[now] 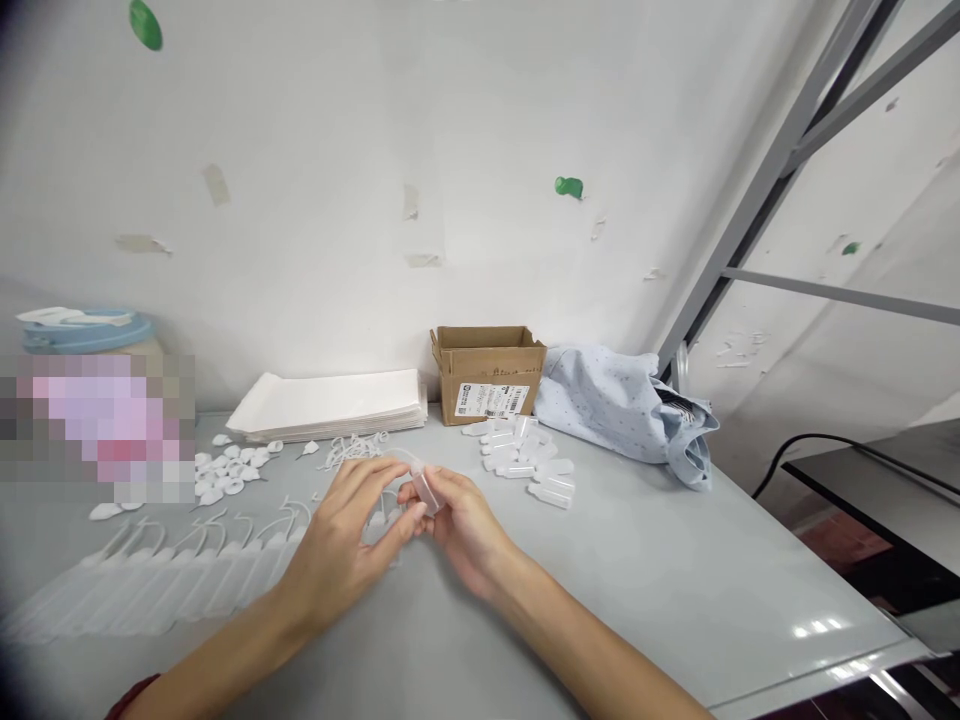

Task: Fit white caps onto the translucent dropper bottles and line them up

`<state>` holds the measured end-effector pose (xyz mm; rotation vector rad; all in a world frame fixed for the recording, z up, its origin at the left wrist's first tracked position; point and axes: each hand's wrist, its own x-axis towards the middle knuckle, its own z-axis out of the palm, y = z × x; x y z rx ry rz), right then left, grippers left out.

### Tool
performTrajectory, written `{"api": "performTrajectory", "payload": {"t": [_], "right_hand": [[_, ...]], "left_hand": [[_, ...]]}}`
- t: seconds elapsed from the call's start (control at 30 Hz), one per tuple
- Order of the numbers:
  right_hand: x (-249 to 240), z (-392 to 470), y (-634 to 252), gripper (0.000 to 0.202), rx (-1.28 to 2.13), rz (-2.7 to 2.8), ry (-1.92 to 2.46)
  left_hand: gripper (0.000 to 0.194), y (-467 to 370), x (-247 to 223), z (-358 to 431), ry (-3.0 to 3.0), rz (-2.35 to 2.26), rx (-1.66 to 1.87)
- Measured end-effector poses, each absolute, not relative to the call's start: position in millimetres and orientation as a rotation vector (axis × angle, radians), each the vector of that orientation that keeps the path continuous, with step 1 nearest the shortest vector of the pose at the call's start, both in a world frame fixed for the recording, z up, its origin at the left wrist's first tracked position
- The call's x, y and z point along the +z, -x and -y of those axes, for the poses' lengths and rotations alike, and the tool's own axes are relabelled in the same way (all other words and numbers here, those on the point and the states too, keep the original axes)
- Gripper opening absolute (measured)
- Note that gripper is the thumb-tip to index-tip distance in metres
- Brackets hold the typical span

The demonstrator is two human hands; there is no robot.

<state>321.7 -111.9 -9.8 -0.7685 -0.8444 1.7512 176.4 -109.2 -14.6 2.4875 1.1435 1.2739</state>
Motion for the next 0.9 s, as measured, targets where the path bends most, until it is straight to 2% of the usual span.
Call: {"api": "performTrajectory", "payload": {"t": [0.17, 0.37, 0.9], "right_hand": [[-10.9, 112.2, -319.2, 0.024, 1.774, 0.812, 0.738], [-16.5, 110.1, -319.4, 0.024, 1.752, 0.869, 0.702], [-10.8, 109.8, -323.8, 0.023, 1.753, 0.9, 0.778]], "left_hand": [[0.037, -175.5, -17.6, 110.6, -2.587, -1.133, 1.24], [0.032, -175.2, -17.6, 108.7, -2.644, -1.116, 1.25], [0.033, -167.8, -14.6, 106.4, -2.567, -1.046, 1.14]]}}
